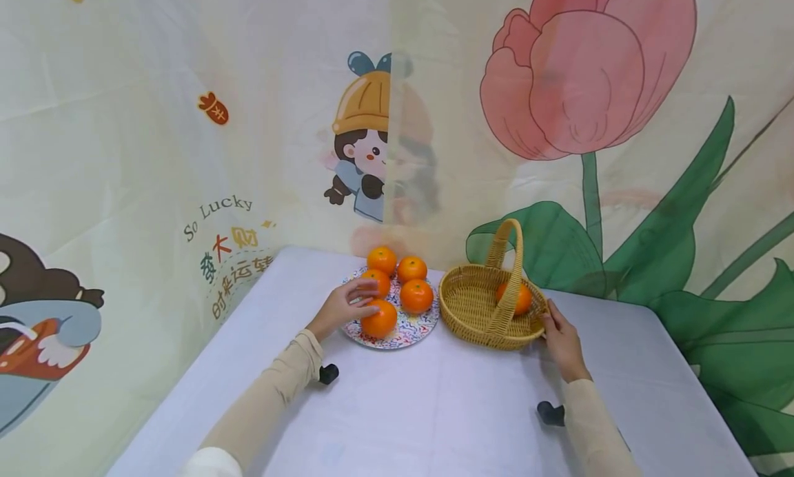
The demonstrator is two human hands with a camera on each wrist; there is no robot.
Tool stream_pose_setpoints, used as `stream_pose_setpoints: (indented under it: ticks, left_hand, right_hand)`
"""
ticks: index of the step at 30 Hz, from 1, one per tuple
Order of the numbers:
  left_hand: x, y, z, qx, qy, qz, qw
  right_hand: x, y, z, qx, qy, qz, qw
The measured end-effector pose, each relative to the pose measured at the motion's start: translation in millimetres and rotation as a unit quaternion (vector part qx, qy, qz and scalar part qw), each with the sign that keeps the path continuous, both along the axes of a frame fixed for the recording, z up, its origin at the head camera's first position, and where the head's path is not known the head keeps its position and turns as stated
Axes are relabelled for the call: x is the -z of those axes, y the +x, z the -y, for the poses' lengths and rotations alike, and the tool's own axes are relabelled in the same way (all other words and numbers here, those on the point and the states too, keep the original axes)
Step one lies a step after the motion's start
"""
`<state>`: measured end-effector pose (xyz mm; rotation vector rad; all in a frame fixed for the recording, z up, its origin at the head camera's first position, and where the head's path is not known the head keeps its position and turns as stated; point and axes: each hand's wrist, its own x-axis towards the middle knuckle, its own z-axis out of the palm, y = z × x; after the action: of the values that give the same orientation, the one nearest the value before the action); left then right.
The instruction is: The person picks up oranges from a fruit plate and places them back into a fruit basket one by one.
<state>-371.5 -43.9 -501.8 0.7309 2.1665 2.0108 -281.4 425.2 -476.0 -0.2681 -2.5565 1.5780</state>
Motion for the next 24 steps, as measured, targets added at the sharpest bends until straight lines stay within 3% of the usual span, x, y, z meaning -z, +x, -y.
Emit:
stream_pose_setpoints:
  ticks: [4, 9, 12, 18, 24]
  left_hand:
    - [5.4, 3.0, -0.1, -0.009, -0.022, -0.004, 0.9997]
    - [7.2, 6.1, -0.4, -0.019, -0.07, -0.047, 0.9962]
    - [5.3, 8.0, -0.8, -0.02, -0.095, -0.056, 0.9937]
    - [2.7, 10.7, -0.5, -0.019, -0.123, -0.039, 0.9915]
    - [4.1, 12.5, -0.9, 0.004, -0.161, -0.014, 0.9868]
  right_hand:
    - [2.0, -0.7, -1, -0.003, 0.0, -0.004, 1.0]
    - [3.1, -2.5, -2, -0.006, 0.0, -0.01, 0.9999]
    - [3.1, -3.2, -2, -0.004, -0.002, -0.009, 1.0]
    - [2.6, -3.5, -2, 0.0, -0.003, -0.002, 1.0]
    - [2.1, -2.7, -1, 0.005, -0.006, -0.001, 1.0]
